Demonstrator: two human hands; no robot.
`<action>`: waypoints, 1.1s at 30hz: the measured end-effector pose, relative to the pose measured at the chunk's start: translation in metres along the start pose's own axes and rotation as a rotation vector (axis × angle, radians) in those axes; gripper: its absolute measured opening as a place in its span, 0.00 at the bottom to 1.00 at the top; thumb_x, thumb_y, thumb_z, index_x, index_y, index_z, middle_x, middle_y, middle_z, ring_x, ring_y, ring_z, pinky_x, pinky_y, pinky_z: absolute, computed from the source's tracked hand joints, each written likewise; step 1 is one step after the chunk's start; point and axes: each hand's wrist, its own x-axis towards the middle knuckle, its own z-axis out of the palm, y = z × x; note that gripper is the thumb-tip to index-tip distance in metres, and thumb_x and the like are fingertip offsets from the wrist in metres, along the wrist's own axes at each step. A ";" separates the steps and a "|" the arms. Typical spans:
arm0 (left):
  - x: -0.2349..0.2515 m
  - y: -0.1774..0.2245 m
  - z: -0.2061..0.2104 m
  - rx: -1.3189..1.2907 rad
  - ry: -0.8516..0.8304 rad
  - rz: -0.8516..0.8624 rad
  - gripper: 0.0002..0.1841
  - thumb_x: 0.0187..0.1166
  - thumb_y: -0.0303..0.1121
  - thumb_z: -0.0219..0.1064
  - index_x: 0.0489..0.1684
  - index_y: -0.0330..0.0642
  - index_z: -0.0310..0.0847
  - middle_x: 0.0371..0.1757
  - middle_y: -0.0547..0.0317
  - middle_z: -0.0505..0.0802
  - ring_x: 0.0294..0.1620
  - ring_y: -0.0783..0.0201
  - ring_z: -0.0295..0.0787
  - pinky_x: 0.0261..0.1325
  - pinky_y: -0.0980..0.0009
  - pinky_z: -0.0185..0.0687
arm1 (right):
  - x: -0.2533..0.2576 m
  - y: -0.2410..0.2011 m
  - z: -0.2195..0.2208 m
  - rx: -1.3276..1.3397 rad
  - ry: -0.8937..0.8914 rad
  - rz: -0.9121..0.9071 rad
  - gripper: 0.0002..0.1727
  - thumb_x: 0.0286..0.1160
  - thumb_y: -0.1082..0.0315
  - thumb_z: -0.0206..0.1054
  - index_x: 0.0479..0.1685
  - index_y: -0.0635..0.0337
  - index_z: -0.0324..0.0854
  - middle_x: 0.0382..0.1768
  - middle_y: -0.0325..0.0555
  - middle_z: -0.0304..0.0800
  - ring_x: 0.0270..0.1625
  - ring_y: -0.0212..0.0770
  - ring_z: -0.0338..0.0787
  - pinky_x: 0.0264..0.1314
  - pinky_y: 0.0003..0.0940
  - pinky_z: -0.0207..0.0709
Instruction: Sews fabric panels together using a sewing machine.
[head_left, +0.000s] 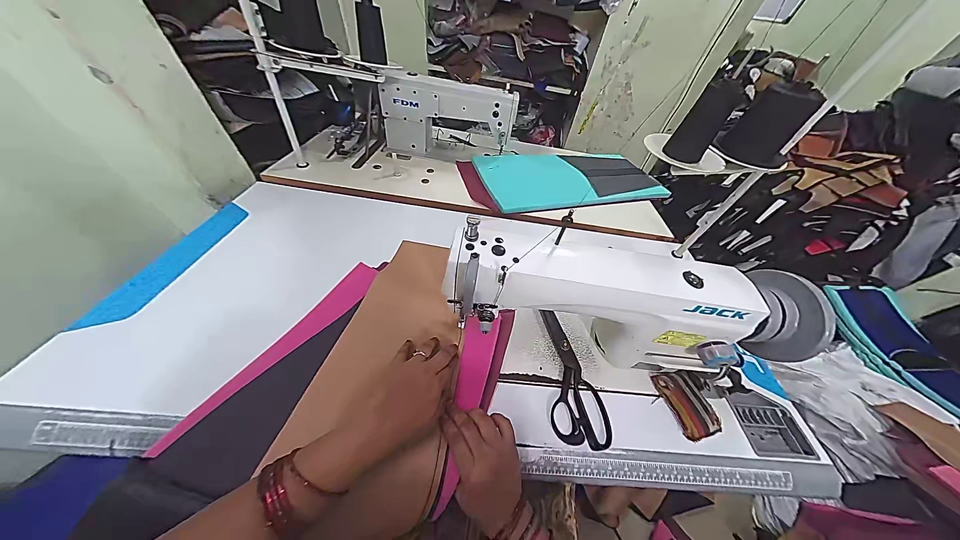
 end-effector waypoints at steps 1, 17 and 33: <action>0.003 0.001 -0.004 0.011 -0.035 -0.018 0.26 0.88 0.38 0.50 0.82 0.39 0.73 0.87 0.53 0.75 0.90 0.42 0.63 0.82 0.28 0.56 | 0.003 0.002 0.000 0.011 -0.013 0.008 0.19 0.67 0.72 0.58 0.44 0.46 0.95 0.53 0.33 0.97 0.51 0.38 0.92 0.50 0.39 0.78; 0.025 -0.002 -0.032 -0.023 -0.116 -0.068 0.21 0.88 0.37 0.53 0.73 0.39 0.81 0.79 0.43 0.80 0.83 0.40 0.71 0.78 0.41 0.68 | 0.039 0.025 0.019 0.050 -0.117 0.098 0.15 0.52 0.77 0.71 0.37 0.53 0.96 0.49 0.38 0.99 0.55 0.45 0.96 0.47 0.50 0.84; 0.053 -0.013 -0.031 -0.156 -0.100 -0.151 0.21 0.92 0.34 0.48 0.68 0.31 0.83 0.80 0.41 0.81 0.86 0.46 0.71 0.87 0.51 0.62 | 0.080 0.053 0.032 0.150 -0.334 0.269 0.20 0.66 0.82 0.64 0.50 0.55 0.96 0.53 0.42 0.98 0.62 0.52 0.92 0.59 0.58 0.80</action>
